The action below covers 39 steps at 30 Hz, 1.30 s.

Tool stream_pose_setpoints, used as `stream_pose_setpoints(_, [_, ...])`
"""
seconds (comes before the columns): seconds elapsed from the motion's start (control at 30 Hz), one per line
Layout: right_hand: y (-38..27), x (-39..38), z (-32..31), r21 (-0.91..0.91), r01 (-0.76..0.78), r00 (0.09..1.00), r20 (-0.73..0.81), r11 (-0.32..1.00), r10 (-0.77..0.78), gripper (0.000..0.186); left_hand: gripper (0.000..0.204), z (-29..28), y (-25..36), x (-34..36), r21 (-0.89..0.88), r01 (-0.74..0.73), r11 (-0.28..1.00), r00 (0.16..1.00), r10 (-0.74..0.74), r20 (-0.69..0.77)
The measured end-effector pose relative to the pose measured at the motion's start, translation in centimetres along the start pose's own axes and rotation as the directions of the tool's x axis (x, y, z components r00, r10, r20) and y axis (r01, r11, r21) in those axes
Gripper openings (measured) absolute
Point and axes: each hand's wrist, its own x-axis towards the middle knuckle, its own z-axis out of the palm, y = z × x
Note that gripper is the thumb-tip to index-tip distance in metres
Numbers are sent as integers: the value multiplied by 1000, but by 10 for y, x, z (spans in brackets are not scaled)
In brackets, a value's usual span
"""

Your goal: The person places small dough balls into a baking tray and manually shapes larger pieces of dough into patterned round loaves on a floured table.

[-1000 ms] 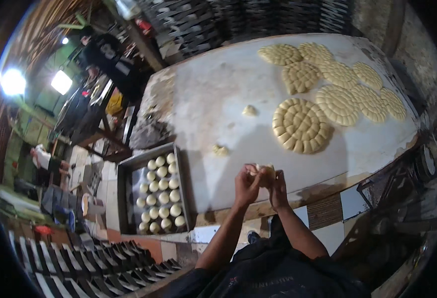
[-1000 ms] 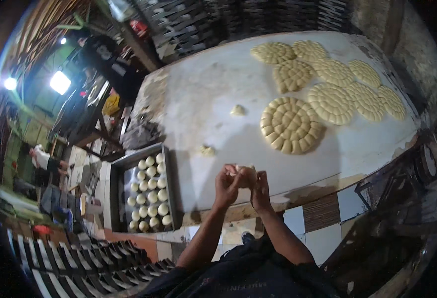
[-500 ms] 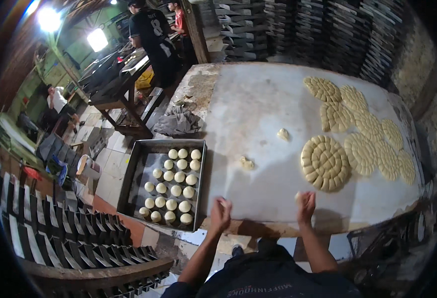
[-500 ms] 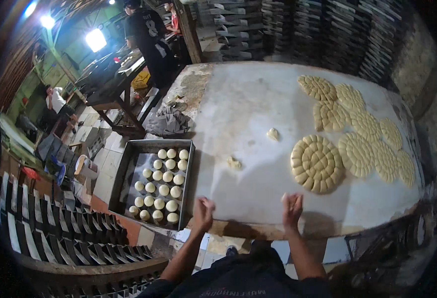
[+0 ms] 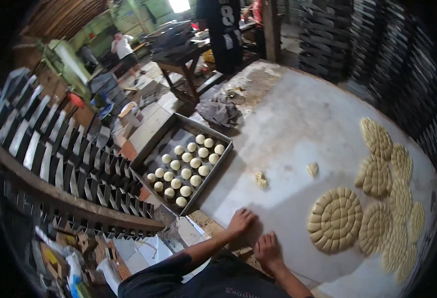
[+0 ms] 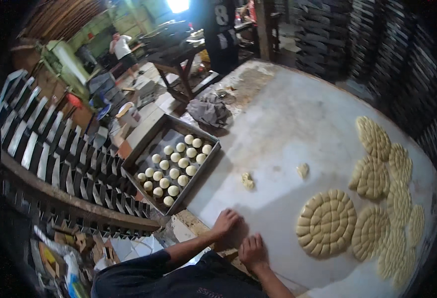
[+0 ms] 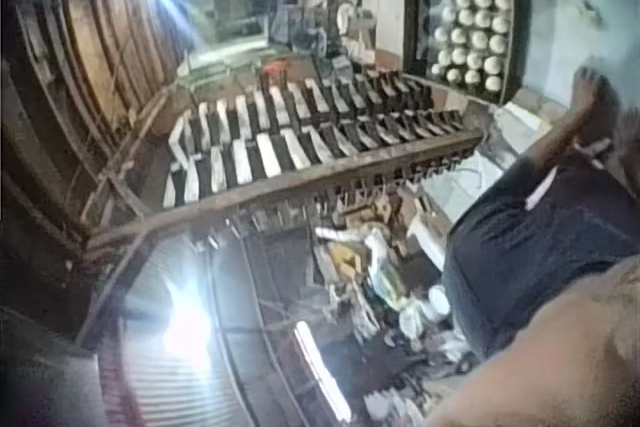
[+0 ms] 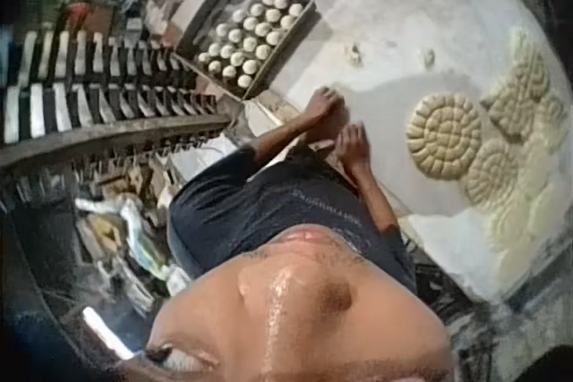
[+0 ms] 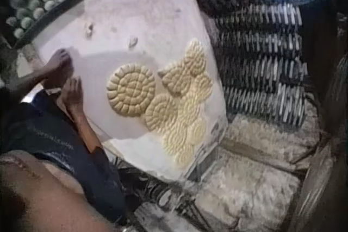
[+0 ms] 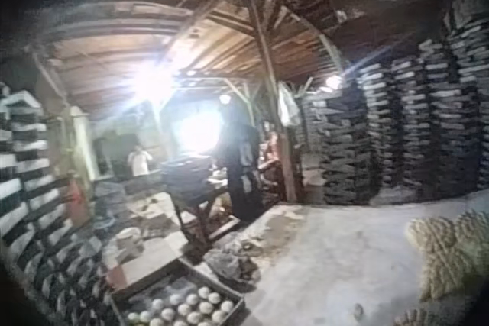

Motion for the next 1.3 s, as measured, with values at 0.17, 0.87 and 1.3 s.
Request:
stream_pose_setpoints(0.17, [88, -4, -25, -107, 3, 1000, 26, 994, 0, 19, 28, -68, -81, -4, -4, 40, 999, 999, -40, 1])
stream_pose_setpoints(0.87, [54, 122, 49, -21, -461, 829, -367, 887, 422, 14, 17, -35, -40, 77, -296, 16, 955, 970, -87, -228])
stream_pose_setpoints(1.3, [58, 203, 76, 80, -537, 783, -324, 840, 531, 21, 30, -197, -76, 14, -714, 48, 699, 997, -77, -8])
